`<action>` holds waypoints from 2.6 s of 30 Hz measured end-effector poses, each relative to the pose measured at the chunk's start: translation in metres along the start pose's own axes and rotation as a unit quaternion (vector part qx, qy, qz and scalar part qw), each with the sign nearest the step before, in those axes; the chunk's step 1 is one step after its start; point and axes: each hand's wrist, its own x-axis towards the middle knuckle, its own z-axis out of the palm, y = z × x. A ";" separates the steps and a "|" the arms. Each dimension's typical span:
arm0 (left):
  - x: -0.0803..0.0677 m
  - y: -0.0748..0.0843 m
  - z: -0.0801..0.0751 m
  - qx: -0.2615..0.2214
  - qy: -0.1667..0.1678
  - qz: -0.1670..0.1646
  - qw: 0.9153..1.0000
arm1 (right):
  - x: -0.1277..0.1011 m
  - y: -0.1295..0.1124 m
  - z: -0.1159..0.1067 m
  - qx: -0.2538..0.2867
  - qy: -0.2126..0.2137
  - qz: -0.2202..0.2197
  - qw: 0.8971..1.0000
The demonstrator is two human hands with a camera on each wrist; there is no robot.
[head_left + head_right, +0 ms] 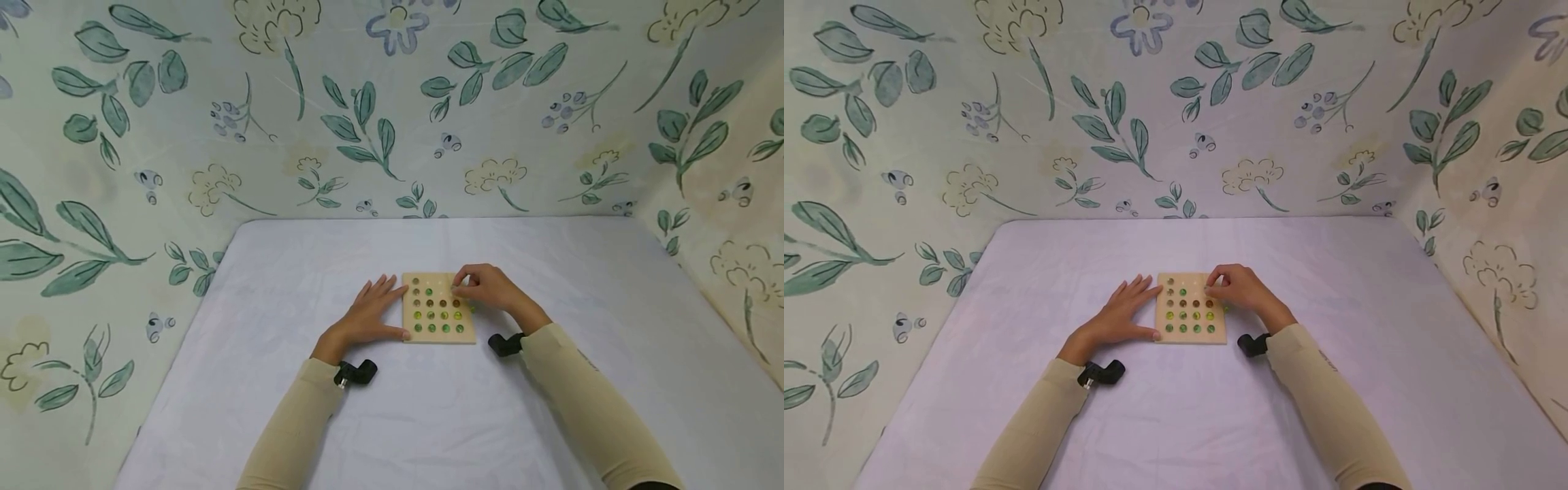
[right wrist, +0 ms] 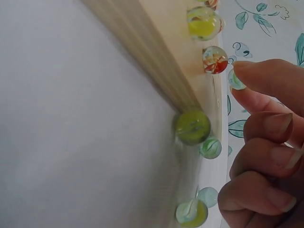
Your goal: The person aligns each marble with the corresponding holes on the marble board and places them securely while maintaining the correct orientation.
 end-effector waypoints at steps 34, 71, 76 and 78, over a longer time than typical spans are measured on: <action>-0.002 0.004 -0.002 -0.012 0.004 0.006 1.000 | 0.011 -0.008 0.009 0.006 -0.038 0.004 0.999; -0.001 0.003 -0.001 -0.006 0.002 0.014 1.000 | 0.011 -0.007 0.015 0.032 -0.042 -0.013 0.999; -0.001 0.003 -0.001 -0.006 0.003 0.013 1.000 | 0.010 -0.009 0.014 0.035 -0.041 -0.003 0.999; -0.001 0.003 -0.001 -0.005 0.004 0.012 1.000 | 0.009 -0.010 0.014 0.037 -0.039 -0.002 0.999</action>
